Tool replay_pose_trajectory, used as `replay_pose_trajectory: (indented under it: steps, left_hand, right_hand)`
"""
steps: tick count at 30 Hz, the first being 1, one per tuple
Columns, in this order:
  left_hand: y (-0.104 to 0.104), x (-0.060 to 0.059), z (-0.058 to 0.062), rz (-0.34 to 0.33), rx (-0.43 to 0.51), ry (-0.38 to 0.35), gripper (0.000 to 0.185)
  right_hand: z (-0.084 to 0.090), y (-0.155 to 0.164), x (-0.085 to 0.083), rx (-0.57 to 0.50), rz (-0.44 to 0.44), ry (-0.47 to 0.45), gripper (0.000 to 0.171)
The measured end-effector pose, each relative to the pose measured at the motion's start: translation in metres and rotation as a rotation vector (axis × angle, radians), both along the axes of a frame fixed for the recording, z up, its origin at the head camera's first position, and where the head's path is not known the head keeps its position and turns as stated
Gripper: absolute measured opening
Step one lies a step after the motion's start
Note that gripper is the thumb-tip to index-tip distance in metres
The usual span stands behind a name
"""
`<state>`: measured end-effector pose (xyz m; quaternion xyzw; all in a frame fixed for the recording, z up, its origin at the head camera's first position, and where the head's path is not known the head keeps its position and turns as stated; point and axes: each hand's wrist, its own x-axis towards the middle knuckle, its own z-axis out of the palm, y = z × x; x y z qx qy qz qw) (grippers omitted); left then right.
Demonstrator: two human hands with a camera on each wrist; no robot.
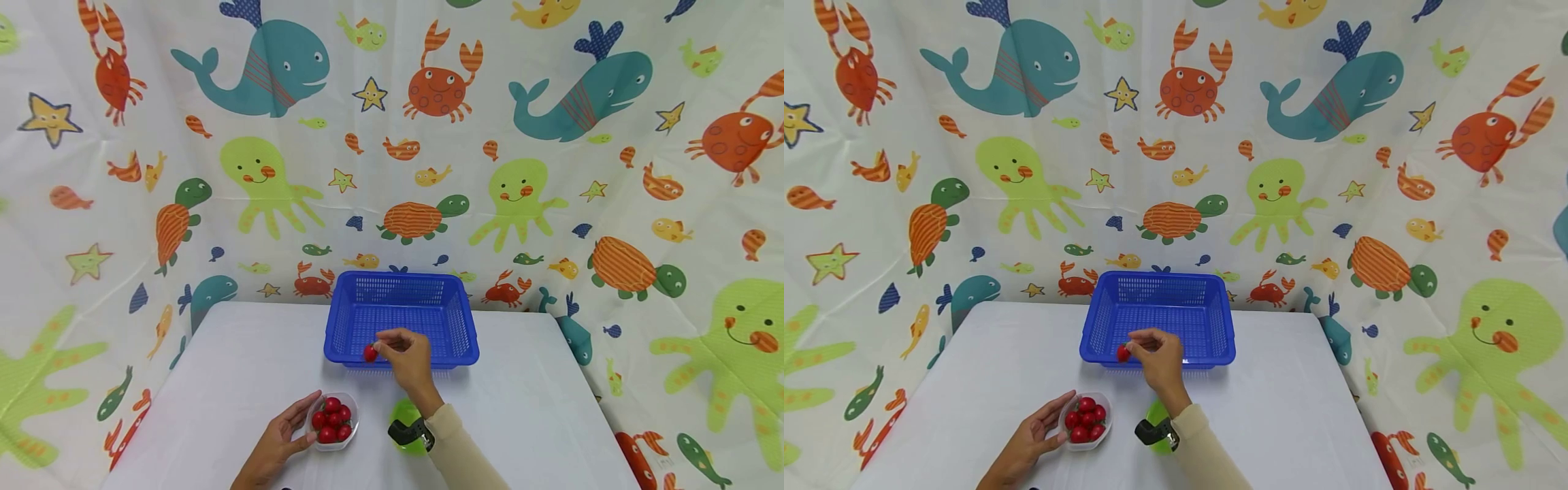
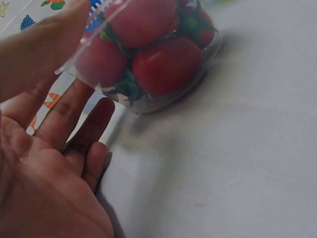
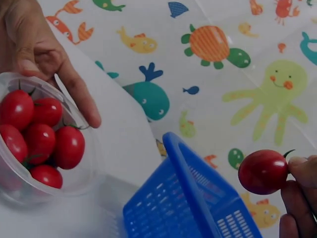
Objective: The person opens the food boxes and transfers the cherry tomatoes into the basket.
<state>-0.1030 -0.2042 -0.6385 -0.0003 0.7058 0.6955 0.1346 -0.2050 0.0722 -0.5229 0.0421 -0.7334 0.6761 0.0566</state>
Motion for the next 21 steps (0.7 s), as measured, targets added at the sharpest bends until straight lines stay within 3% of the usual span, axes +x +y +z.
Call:
replay_pose_trajectory:
  steps: [9, 21]
  left_hand:
    - [-0.002, 0.0, -0.002, -0.025, 0.003, 0.034, 0.07]
    - [0.0, 0.0, 0.0, -0.013, 0.006, 0.014, 0.069]
  right_hand:
    - [-0.003, 0.005, -0.016, 0.037, 0.005, 0.017, 0.017]
    - [-0.007, 0.007, -0.037, 0.121, 0.008, -0.053, 0.015]
